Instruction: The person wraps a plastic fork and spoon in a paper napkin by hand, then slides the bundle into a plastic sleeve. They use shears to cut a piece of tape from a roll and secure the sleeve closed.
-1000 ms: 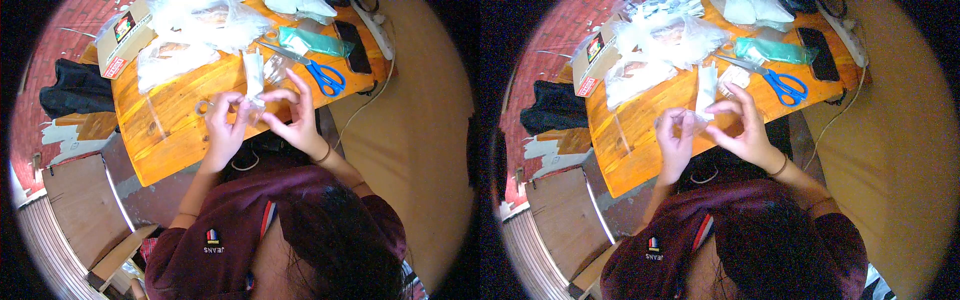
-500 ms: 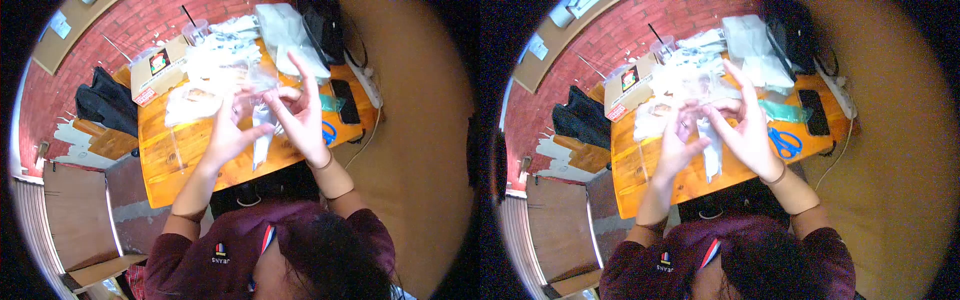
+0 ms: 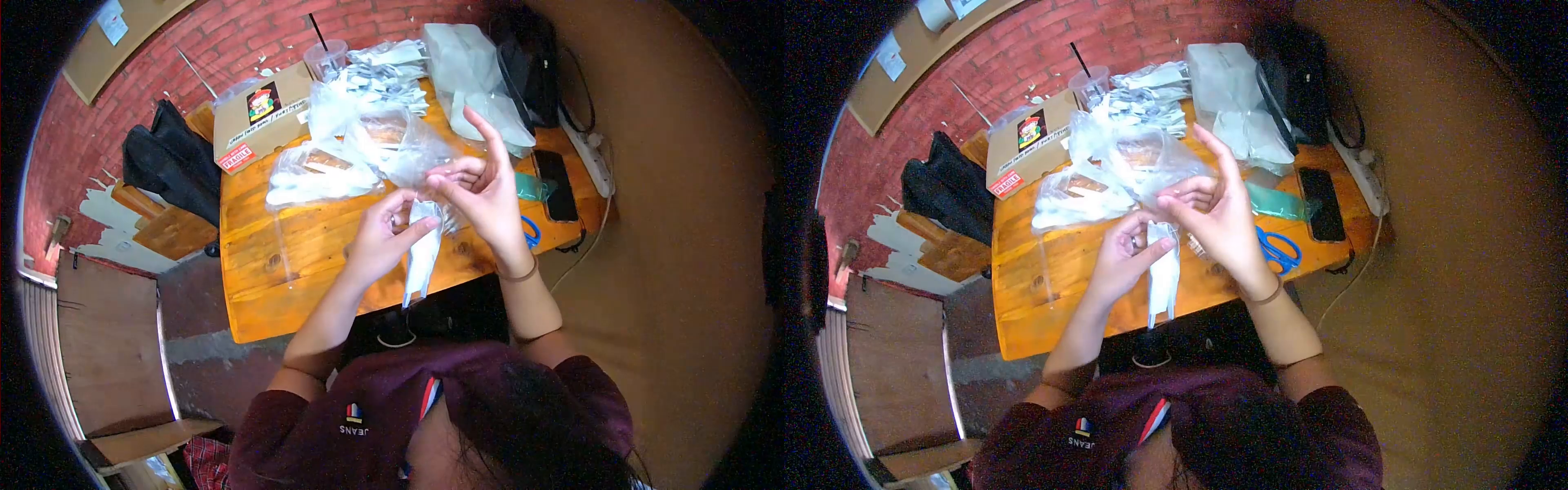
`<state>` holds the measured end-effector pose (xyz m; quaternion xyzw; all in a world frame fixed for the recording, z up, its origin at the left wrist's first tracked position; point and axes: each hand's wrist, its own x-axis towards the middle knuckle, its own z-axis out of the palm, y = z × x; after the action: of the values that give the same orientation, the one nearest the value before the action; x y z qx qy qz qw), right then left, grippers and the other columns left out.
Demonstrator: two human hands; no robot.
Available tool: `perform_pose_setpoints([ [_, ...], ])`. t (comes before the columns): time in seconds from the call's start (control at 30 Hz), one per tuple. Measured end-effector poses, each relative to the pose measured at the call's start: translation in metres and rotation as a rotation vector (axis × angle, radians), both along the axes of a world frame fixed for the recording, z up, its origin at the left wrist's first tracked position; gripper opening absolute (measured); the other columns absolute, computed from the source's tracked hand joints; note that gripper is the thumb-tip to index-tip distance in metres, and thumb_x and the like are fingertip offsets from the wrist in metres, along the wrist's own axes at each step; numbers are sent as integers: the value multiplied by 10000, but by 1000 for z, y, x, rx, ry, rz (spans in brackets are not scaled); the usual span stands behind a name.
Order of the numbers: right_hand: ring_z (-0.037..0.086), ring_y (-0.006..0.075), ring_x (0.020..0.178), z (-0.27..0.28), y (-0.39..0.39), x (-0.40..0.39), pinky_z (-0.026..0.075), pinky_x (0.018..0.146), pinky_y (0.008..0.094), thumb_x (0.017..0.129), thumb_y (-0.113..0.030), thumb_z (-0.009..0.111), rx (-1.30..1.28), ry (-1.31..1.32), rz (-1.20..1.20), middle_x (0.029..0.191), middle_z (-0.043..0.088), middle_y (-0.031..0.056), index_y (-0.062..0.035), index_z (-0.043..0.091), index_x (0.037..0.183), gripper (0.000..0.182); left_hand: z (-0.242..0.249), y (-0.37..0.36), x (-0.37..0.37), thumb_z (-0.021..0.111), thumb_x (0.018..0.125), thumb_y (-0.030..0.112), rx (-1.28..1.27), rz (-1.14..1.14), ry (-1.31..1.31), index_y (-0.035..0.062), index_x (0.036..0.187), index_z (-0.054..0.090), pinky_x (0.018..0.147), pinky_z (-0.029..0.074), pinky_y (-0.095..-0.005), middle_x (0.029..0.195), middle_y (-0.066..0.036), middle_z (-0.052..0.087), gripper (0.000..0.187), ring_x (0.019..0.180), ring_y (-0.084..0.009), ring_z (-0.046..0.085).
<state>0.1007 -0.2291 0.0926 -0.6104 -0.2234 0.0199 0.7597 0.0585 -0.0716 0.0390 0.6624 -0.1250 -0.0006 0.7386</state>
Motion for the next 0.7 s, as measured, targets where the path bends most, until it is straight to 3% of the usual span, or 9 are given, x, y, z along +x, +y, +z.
perform_pose_setpoints([
  [0.13,620,130,800,8,-2,1,514,727,240,710,72,707,117,-91,-128,907,625,123,-82,184,1409,886,-7,-2,-2,655,822,49,-16,-34,8,-4,1047,541,732,490,-246,927,-57,624,258,851,-101,595],
  [0.3,609,121,780,-5,-9,-4,508,727,241,699,75,712,-20,24,69,872,630,111,-76,217,1398,870,-5,0,-4,655,824,58,-53,-24,-7,-9,1046,542,731,490,-251,929,-58,623,258,852,-99,593],
  [0.43,614,103,736,0,-12,-3,504,729,227,721,62,701,-76,-32,-121,765,637,89,-34,319,1341,735,-7,-2,-5,646,837,82,-17,-46,13,0,1041,549,716,481,-243,915,-46,617,241,836,-90,583],
  [0.53,614,104,756,1,-12,1,504,732,227,724,54,704,92,-125,-279,796,638,97,-27,316,1334,726,-7,-3,-6,638,849,112,13,-35,37,12,1026,557,693,470,-232,874,-26,603,218,798,-78,567],
  [0.7,623,119,808,12,-15,6,503,762,244,759,82,651,92,-178,-215,858,651,112,-34,311,1347,689,-12,-6,-7,643,848,137,-20,-38,71,22,988,568,641,449,-218,811,-1,582,196,741,-59,541],
])
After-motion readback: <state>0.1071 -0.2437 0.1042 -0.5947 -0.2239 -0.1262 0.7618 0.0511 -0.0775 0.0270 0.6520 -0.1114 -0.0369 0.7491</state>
